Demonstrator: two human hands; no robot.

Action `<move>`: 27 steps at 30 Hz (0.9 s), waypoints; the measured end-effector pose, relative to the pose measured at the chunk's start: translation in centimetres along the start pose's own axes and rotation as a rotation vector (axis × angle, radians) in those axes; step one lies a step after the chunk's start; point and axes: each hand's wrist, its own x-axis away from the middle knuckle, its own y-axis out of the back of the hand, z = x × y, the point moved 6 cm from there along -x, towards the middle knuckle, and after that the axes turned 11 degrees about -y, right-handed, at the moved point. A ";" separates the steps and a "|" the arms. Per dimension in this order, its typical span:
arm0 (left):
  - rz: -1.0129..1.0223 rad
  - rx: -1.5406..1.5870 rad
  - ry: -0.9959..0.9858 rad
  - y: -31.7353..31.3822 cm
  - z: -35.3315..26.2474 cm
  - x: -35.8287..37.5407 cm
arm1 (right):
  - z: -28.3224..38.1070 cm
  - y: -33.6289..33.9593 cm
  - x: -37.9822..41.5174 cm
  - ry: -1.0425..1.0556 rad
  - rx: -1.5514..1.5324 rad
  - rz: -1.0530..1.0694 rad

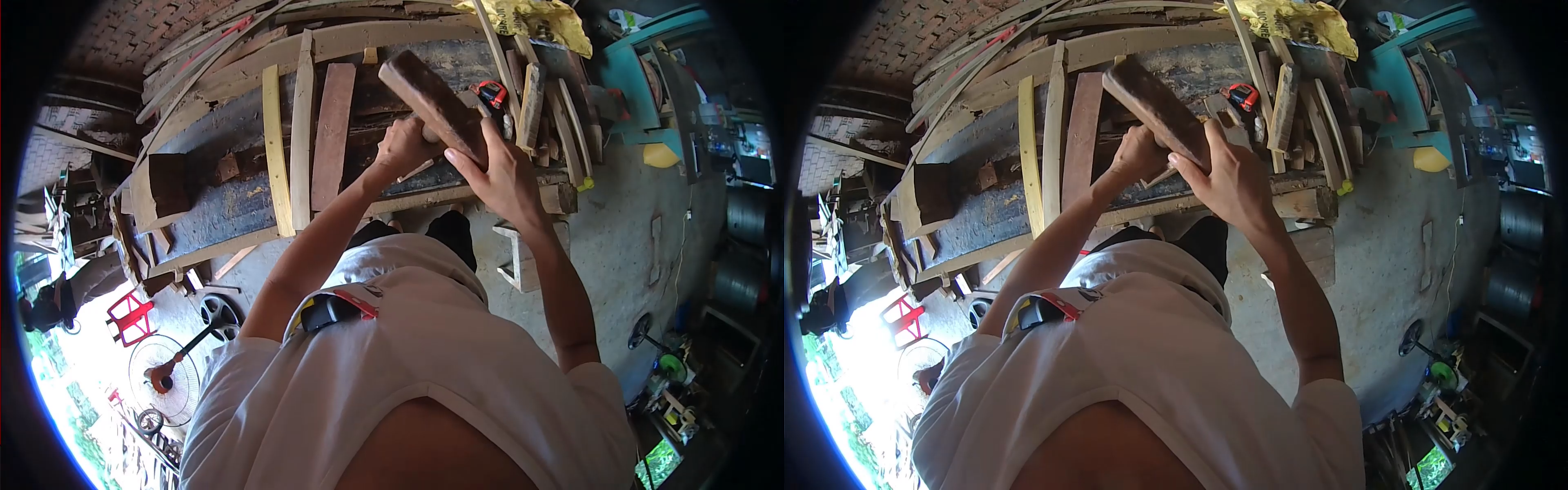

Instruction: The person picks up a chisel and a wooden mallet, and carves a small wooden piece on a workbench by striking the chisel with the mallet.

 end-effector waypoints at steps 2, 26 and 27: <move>0.027 -0.045 -0.005 0.5 0.3 -0.3 | -0.1 0.1 0.2 -0.029 -0.033 0.002; -0.122 0.377 0.136 1.4 6.0 2.0 | 0.3 -1.0 -0.1 -0.136 -0.185 0.166; -0.134 0.427 0.155 2.3 6.3 2.2 | -0.4 -0.9 0.1 -0.131 -0.221 0.101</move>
